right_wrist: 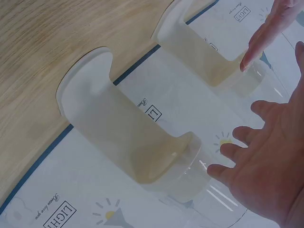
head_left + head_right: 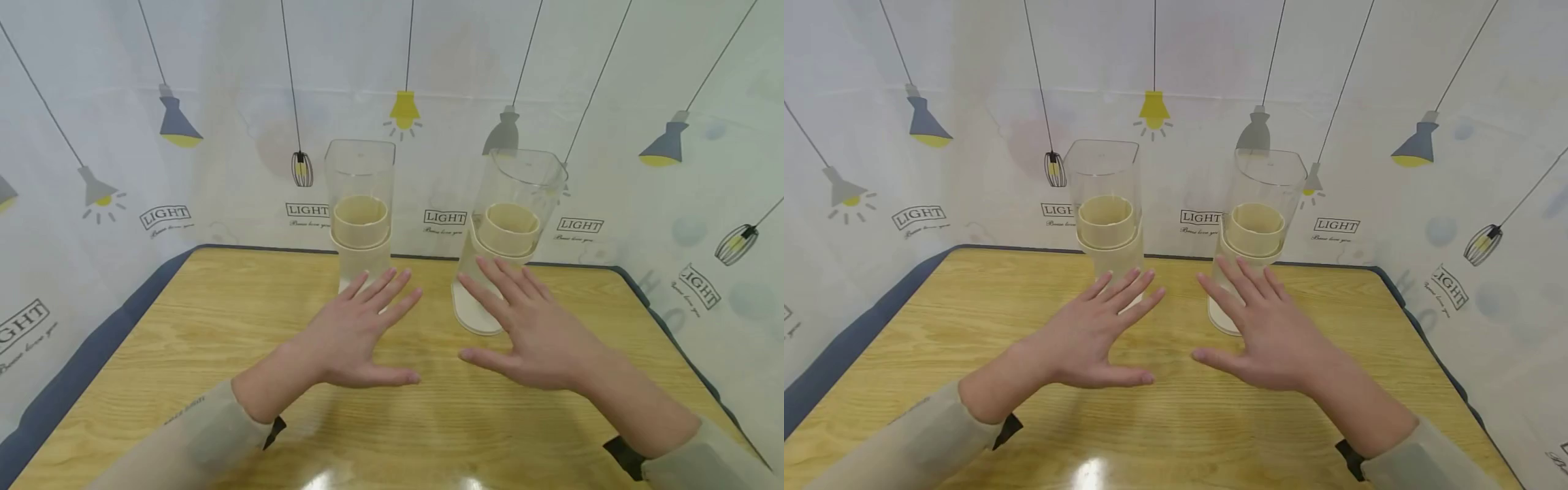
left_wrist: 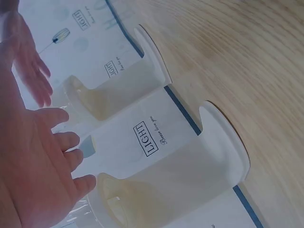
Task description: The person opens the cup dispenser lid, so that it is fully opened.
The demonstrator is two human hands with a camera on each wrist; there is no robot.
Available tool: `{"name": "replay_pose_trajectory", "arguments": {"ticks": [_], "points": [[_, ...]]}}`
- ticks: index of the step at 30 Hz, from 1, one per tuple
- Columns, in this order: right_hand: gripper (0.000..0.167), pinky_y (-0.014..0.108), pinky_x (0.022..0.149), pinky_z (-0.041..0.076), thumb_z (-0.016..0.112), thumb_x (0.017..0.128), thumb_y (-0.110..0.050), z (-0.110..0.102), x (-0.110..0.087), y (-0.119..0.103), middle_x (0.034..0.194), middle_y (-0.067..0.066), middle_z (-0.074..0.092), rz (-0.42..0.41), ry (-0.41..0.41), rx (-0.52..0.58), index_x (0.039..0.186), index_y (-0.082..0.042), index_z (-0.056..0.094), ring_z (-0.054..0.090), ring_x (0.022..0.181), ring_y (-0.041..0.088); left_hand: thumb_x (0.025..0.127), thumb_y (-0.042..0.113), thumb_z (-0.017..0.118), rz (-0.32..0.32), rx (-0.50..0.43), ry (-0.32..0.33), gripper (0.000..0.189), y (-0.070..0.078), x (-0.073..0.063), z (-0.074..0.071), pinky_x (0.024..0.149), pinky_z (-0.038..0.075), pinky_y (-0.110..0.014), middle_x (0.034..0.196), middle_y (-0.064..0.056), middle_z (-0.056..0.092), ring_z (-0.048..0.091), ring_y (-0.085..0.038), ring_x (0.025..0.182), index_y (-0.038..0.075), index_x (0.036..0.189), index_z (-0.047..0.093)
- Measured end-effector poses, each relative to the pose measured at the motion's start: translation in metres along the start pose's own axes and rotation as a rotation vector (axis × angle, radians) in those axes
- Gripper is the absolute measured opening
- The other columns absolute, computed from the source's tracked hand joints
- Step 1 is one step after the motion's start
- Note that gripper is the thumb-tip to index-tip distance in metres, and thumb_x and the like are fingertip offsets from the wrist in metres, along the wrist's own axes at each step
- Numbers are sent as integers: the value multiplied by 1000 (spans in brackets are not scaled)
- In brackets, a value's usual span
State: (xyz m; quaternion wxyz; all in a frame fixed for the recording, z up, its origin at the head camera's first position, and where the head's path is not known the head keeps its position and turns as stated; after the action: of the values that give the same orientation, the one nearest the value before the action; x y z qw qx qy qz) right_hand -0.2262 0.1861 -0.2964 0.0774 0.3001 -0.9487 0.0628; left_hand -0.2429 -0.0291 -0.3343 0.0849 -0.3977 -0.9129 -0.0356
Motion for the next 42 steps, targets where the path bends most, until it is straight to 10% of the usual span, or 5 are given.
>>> {"name": "replay_pose_trajectory", "arguments": {"ticks": [7, 12, 20, 32, 42], "points": [[80, 61, 97, 61, 86, 93, -42, -24, -5, 9, 163, 14, 55, -28, 239, 40, 161, -15, 54, 67, 134, 42, 97, 65, 72, 79, -61, 215, 89, 1, 8, -18, 126, 45, -53, 168, -18, 51, 51, -34, 155, 8, 162, 53], [57, 50, 69, 62, 83, 96, -39, -44, -13, 21, 139, 9, 69, -74, 447, 38, 144, -12, 68, 76, 109, 34, 96, 40, 82, 150, -177, 439, 56, -2, 22, -35, 99, 64, -42, 133, -9, 75, 75, -26, 119, 5, 138, 72], [76, 52, 57, 56, 45, 108, -72, -75, -19, 47, 123, 15, 76, -79, 642, -54, 134, -7, 74, 75, 96, 35, 102, 39, 75, 113, -346, 344, 58, -7, 61, -31, 112, 58, -41, 145, -10, 68, 67, -26, 134, 8, 149, 65], [73, 70, 93, 52, 87, 84, -30, -120, 15, 87, 153, 26, 56, 129, 675, 41, 148, -4, 62, 52, 143, 46, 99, 51, 78, -92, -670, 179, 98, -30, 144, -2, 130, 41, -49, 175, -10, 38, 42, -28, 159, 13, 174, 28], [83, 76, 106, 46, 87, 90, -45, -113, 61, 106, 169, 22, 38, 284, 530, 167, 160, -15, 53, 49, 146, 52, 81, 59, 93, -203, -892, 187, 135, -30, 199, 9, 136, 30, -48, 182, -1, 20, 24, -21, 168, 20, 178, 7]]}}
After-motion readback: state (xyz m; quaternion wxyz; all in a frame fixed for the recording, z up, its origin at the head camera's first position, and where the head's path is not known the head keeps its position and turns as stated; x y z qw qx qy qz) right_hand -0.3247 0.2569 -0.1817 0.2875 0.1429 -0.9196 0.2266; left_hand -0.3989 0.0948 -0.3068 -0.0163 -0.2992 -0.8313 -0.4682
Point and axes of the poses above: each hand's wrist, its own x-axis towards the middle knuckle, its own z-axis out of the palm, y = z × x, the point moved 8 cm from there along x, towards the middle knuckle
